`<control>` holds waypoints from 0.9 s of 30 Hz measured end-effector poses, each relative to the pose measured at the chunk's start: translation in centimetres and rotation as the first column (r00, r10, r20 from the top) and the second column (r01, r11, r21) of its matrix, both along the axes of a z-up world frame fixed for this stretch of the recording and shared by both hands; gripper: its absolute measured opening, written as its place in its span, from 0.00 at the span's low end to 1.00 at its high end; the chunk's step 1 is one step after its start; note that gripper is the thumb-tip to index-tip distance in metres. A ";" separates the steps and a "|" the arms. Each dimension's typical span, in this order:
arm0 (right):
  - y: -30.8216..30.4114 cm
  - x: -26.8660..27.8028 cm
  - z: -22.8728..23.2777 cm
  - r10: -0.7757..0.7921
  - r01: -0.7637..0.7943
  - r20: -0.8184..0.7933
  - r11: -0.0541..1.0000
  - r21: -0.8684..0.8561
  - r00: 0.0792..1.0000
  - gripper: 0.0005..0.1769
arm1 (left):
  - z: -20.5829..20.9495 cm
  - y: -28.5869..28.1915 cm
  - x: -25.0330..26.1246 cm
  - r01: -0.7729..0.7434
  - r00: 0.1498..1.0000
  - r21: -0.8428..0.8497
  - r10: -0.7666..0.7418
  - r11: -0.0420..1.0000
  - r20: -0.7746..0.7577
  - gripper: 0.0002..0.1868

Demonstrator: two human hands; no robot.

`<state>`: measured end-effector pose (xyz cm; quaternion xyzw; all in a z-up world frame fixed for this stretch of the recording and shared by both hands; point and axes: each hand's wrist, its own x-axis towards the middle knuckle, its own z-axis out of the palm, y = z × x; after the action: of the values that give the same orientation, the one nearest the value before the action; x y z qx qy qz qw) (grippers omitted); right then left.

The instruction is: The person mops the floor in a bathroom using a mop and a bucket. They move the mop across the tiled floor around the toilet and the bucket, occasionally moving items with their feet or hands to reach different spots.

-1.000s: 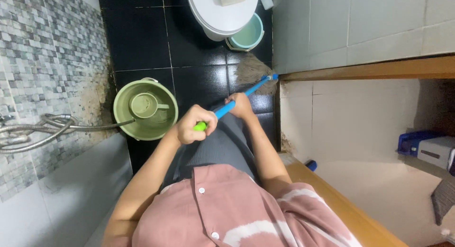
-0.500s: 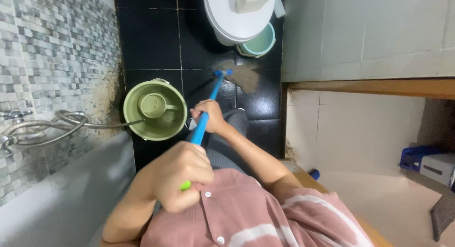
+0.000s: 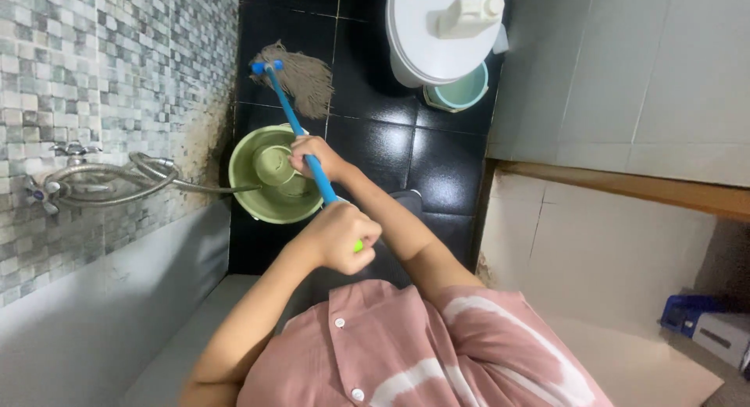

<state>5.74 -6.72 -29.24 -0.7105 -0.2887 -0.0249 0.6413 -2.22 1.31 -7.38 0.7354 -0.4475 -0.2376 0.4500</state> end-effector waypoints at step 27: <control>-14.5 -12.5 2.7 -0.389 0.176 -0.282 0.807 -0.564 0.877 0.09 | 2.2 -4.1 -2.6 -0.436 0.882 -0.597 0.189 0.673 -0.432 0.23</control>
<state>-6.81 -21.17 -26.51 -0.8834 -0.0419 0.0967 0.4566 -4.79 -2.83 -5.14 0.5340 -0.2847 -0.0967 0.7902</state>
